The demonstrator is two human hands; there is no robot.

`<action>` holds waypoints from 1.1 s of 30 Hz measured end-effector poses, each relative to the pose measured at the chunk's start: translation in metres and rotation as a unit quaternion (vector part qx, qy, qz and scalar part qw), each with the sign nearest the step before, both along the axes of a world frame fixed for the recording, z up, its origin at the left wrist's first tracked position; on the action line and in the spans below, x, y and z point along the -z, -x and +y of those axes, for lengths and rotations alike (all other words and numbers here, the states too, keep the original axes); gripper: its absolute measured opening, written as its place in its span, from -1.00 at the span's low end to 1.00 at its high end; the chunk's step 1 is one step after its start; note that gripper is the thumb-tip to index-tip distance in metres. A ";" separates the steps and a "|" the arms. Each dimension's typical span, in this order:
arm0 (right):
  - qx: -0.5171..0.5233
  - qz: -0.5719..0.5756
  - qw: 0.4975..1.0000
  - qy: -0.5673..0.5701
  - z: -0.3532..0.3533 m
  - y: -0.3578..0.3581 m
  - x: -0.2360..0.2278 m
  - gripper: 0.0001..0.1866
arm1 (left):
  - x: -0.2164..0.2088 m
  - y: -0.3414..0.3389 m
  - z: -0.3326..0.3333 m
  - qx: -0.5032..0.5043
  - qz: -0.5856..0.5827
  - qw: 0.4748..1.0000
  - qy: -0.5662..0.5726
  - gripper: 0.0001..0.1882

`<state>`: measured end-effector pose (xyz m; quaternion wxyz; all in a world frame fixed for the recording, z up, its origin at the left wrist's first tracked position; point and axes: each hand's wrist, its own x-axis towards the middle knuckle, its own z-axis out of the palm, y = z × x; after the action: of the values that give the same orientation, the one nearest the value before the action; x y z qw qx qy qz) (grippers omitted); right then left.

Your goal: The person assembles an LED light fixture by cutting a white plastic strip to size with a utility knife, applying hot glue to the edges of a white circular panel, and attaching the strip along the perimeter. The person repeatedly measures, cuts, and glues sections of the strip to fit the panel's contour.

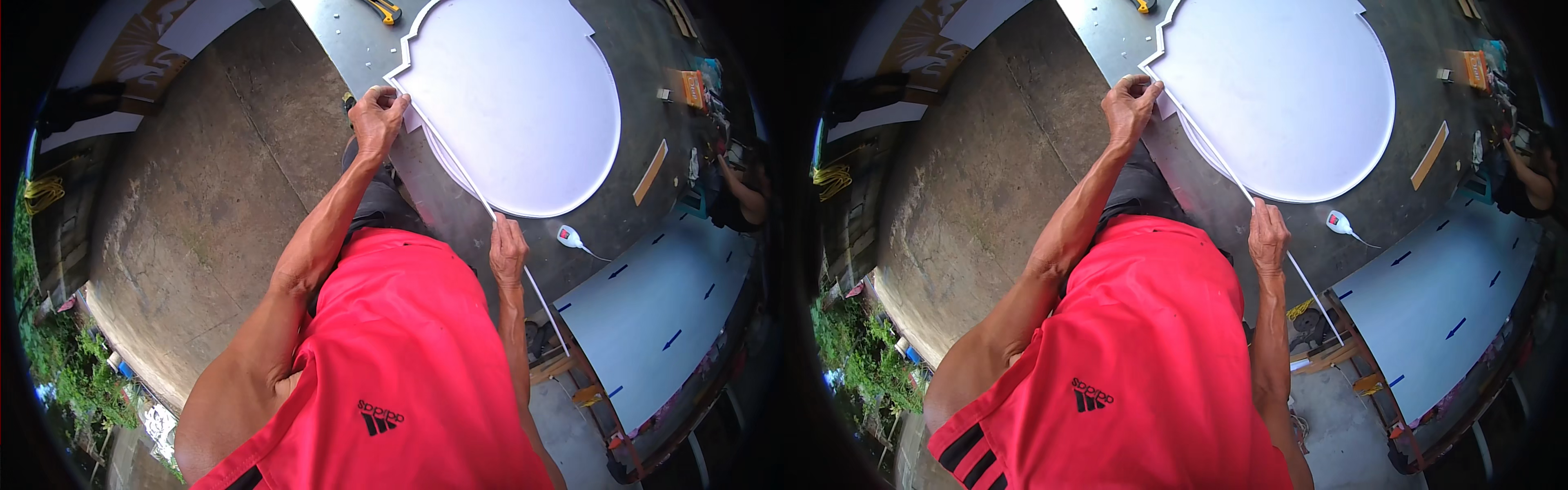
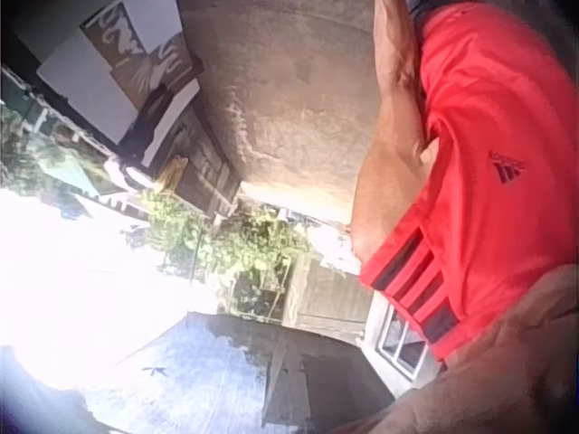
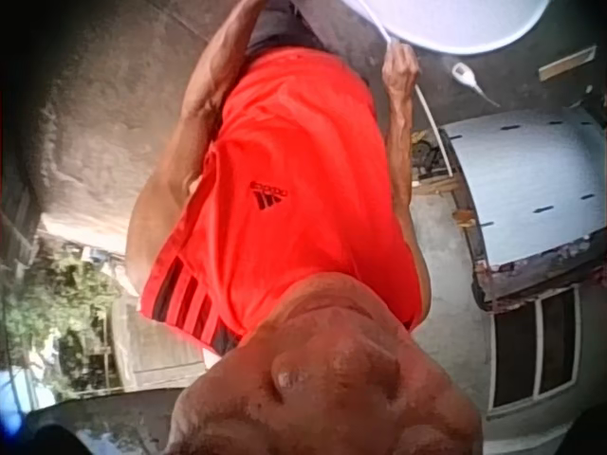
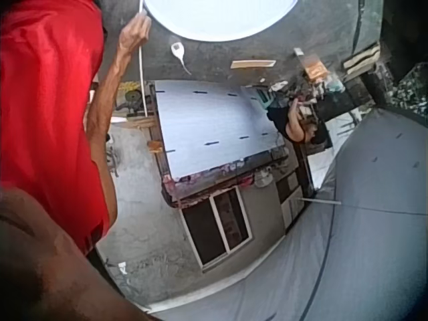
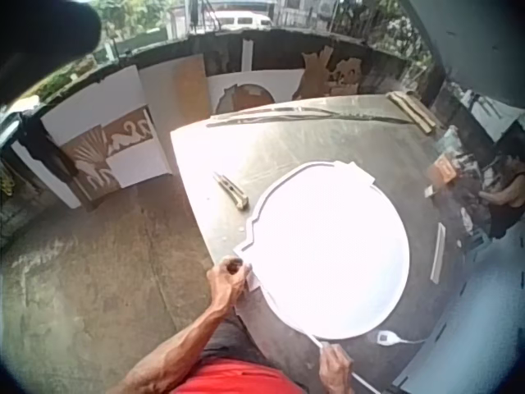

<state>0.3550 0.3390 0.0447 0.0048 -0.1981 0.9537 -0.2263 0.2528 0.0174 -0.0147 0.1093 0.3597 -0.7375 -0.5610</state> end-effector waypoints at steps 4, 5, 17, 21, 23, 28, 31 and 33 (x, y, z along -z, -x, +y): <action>-0.008 -0.007 1.000 -0.002 0.003 0.004 0.006 -0.71 | -0.005 0.002 -0.001 -0.015 -0.012 0.999 -0.046 -0.64; -0.008 -0.008 1.000 0.000 0.004 0.004 0.007 -0.71 | -0.006 0.003 -0.002 -0.018 -0.015 0.998 -0.060 -0.64; 0.013 -0.006 1.000 -0.005 -0.003 0.007 -0.002 -0.67 | -0.006 0.004 -0.007 -0.033 0.006 0.987 -0.160 -0.62; 0.002 -0.015 1.000 0.010 -0.002 0.007 -0.001 -0.65 | -0.005 0.004 -0.006 -0.024 0.001 0.986 -0.168 -0.60; 0.010 -0.024 1.000 0.011 0.000 0.006 0.001 -0.65 | -0.004 0.005 -0.006 -0.024 0.002 0.986 -0.165 -0.60; 0.020 -0.015 1.000 -0.001 -0.001 0.008 -0.002 -0.66 | -0.007 0.004 -0.007 -0.028 0.006 0.984 -0.174 -0.60; 0.023 -0.016 1.000 -0.005 0.000 0.011 -0.002 -0.66 | -0.006 0.004 -0.007 -0.022 0.003 0.988 -0.156 -0.58; 0.016 -0.012 1.000 -0.002 0.002 0.011 -0.002 -0.66 | -0.007 0.004 -0.007 -0.021 0.006 0.986 -0.167 -0.57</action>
<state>0.3443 0.3408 0.0465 0.0126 -0.1802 0.9571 -0.2264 0.2485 0.0101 -0.0073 0.0644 0.3850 -0.6253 -0.6757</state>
